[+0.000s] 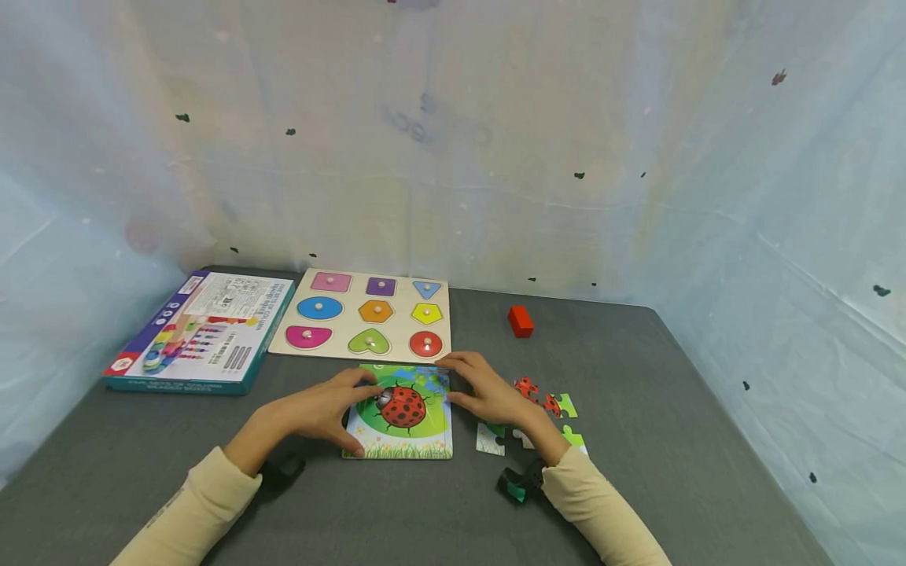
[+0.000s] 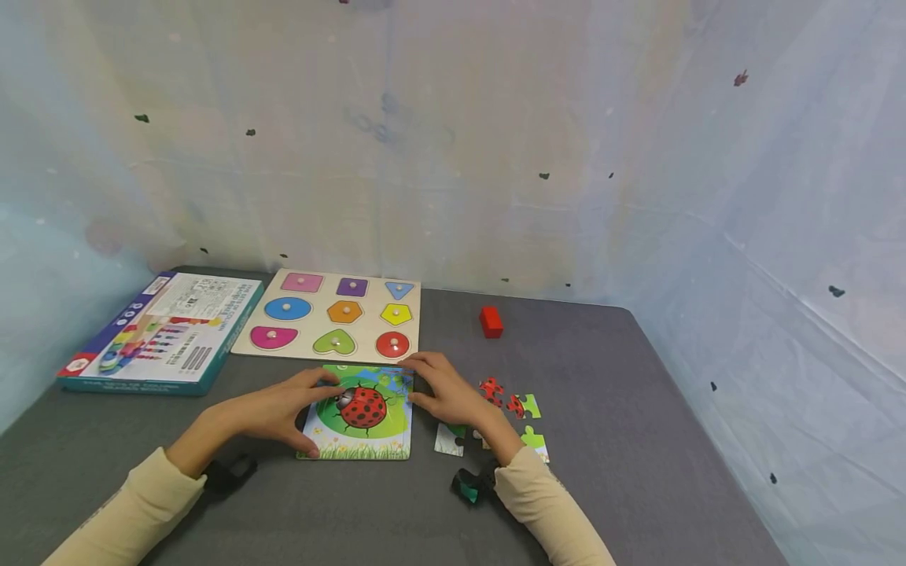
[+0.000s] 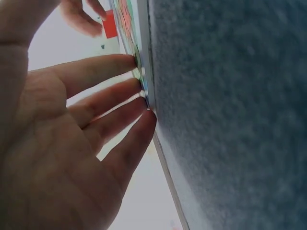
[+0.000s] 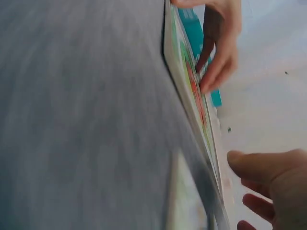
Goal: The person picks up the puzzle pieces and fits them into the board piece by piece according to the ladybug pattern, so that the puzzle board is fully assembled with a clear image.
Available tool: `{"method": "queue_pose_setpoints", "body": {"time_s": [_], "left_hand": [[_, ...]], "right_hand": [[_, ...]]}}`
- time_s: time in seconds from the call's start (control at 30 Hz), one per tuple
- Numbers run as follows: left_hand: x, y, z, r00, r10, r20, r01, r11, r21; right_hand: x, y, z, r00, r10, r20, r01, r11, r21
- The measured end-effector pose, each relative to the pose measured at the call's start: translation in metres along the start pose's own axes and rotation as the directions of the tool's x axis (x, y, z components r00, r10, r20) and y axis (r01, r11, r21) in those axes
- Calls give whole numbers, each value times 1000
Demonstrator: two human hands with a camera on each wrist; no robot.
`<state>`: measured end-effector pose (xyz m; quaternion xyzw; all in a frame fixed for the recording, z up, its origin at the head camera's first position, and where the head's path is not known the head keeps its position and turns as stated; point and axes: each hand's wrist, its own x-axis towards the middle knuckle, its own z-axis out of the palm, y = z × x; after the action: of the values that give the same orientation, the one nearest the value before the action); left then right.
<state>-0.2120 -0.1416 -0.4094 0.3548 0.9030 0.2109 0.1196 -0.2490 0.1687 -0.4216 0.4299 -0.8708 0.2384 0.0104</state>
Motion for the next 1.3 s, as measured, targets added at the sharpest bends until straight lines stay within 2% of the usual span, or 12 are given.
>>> {"method": "queue_pose_setpoints", "body": {"time_s": [0.1, 0.3, 0.53, 0.7, 1.07, 1.2, 1.3], "left_hand": [[-1, -4, -1, 1000, 21, -4, -21, 1000, 6], [-4, -10, -3, 999, 32, 3, -32, 999, -12], [-3, -10, -5, 999, 24, 23, -23, 999, -35], [-2, -10, -5, 999, 22, 36, -21, 999, -32], [-2, -10, -6, 999, 27, 32, -26, 999, -36], [-4, -10, -7, 999, 29, 27, -28, 999, -38], [-4, -10, -7, 999, 32, 23, -31, 999, -42]], "right_hand": [[-11, 6, -11, 999, 44, -4, -44, 999, 0], [-35, 16, -28, 994, 106, 35, -106, 994, -21], [-48, 22, -26, 992, 117, 53, -115, 992, -54], [-49, 23, -20, 995, 93, 17, -92, 993, -80], [-46, 21, -18, 997, 61, -37, -64, 996, -68], [-38, 13, -17, 997, 22, -73, -24, 999, -36], [-27, 4, -16, 998, 5, -68, -6, 1000, -21]]}}
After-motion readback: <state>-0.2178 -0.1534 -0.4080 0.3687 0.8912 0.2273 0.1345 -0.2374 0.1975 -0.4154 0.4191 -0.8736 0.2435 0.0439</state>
